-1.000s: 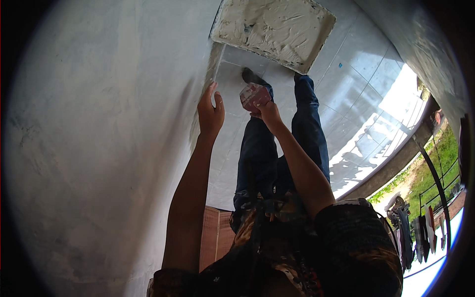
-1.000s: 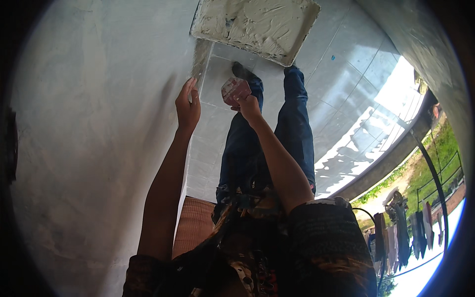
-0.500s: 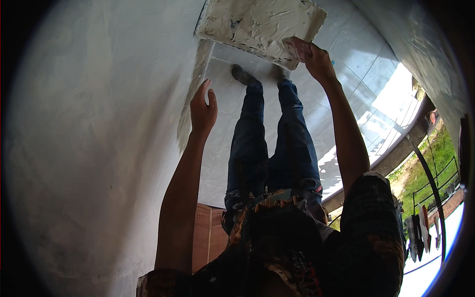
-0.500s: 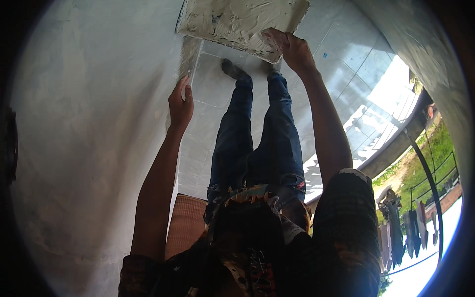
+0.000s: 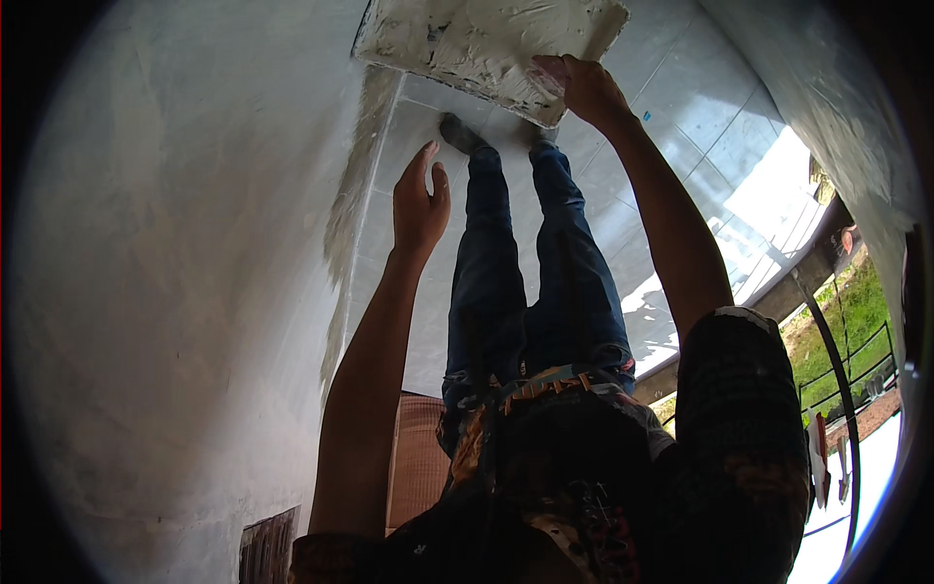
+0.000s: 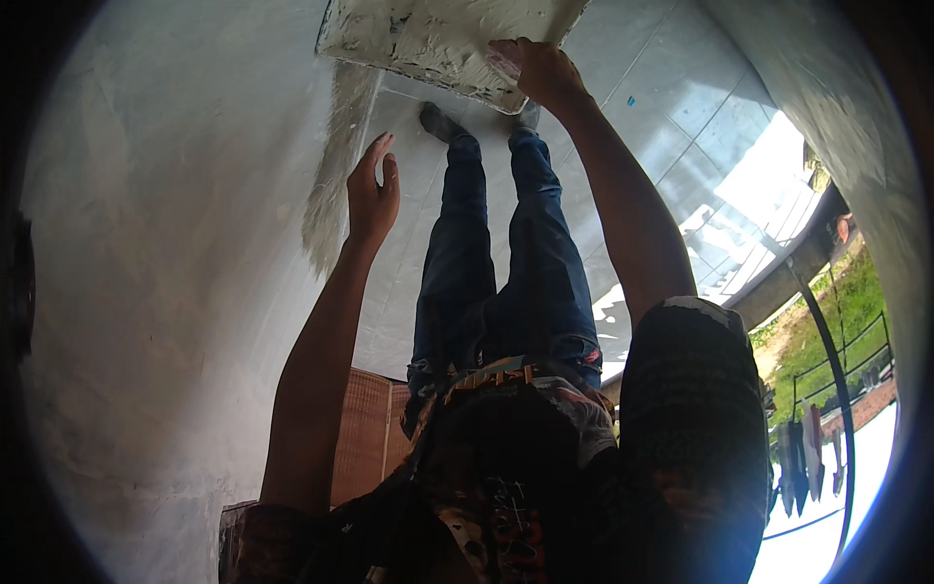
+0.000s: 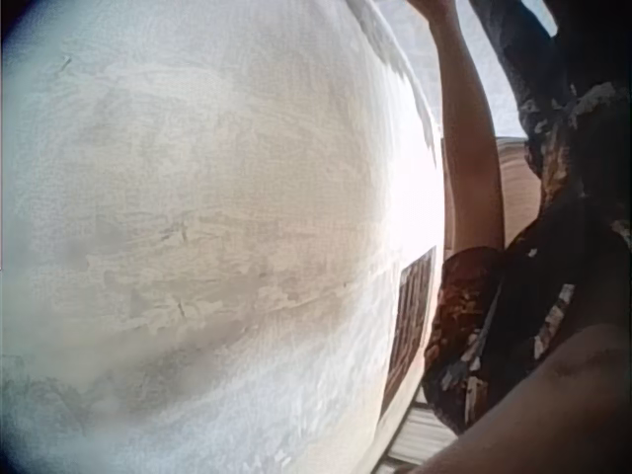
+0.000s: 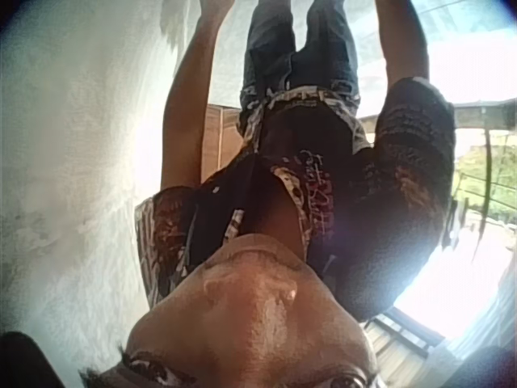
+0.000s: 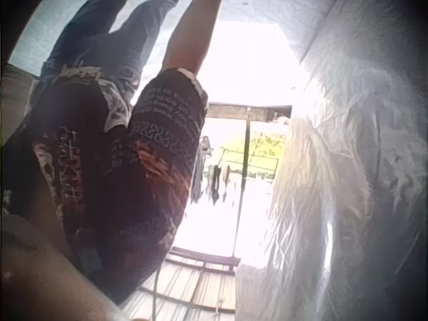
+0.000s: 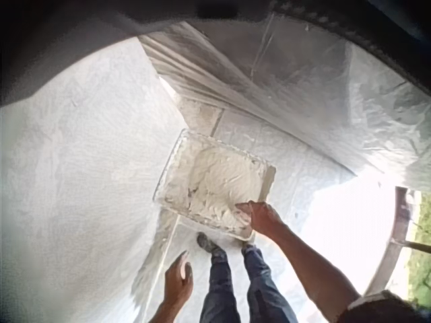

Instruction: The person applies plaster to a wall surface around a window frame using a putty knife.

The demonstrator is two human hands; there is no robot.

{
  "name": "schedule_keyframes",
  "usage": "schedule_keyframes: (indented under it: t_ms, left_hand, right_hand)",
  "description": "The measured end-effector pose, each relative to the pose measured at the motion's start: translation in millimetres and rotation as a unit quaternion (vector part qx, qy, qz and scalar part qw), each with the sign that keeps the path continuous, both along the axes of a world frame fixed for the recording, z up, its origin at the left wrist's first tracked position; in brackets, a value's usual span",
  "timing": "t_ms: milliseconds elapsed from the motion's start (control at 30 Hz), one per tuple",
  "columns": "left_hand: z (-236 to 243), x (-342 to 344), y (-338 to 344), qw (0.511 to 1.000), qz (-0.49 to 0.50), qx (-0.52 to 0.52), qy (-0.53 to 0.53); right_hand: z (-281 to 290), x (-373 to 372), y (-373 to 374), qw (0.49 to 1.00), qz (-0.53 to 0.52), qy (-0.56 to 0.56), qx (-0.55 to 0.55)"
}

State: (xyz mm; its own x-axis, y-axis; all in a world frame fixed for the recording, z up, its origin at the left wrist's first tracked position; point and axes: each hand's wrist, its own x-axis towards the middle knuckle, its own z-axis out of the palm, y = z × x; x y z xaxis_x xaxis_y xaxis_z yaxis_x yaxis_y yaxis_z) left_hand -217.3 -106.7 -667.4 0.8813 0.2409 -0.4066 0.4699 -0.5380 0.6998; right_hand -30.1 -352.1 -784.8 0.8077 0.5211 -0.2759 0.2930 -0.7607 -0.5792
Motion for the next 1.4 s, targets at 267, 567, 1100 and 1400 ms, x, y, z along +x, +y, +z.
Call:
schedule_keyframes:
  t_ms: [267,567,1100,1400]
  left_hand:
    - [2,-10,-9,1.0,0.009,0.012,-0.006]
    - [9,-32,-8,0.999,0.031,0.03,0.009]
    - [74,-18,-28,0.991,0.112,0.074,-0.029]
    - [143,-39,-25,0.967,0.196,0.115,-0.116]
  right_hand:
    - [-4,1,17,0.995,0.046,0.089,0.026]
    - [4,31,40,0.962,0.163,0.203,-0.08]
    - [113,14,0,0.661,-0.141,0.655,0.338]
    - [232,-25,53,0.608,-0.108,0.628,0.474]
